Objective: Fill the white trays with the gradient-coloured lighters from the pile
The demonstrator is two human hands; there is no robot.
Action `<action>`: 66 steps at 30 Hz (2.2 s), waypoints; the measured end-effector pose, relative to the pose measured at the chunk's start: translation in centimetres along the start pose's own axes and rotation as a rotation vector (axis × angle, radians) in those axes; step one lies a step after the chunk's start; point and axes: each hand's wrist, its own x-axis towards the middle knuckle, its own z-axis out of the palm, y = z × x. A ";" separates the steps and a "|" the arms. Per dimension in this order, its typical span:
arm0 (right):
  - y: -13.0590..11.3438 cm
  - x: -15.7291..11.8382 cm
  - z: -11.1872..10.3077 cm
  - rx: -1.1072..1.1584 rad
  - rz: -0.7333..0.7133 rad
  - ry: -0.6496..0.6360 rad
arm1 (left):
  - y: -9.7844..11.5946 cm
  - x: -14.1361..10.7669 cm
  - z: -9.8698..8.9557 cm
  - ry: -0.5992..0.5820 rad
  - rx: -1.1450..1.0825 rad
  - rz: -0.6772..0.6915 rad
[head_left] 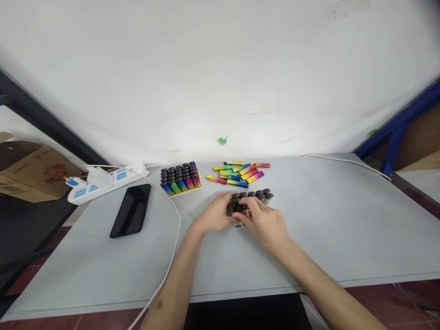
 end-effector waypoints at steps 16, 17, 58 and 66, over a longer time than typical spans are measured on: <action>11.4 6.8 1.7 -0.160 0.384 -0.050 | -0.1 0.2 0.0 -0.035 0.013 -0.066; 11.6 6.7 2.4 -0.189 0.394 -0.062 | -0.1 0.2 0.0 -0.031 0.013 -0.068; 13.7 4.7 -0.4 1.121 0.558 0.056 | 0.0 0.1 0.3 0.008 0.071 -0.115; 12.5 5.0 -0.1 1.441 0.718 0.033 | 0.0 0.1 0.3 0.018 0.066 -0.108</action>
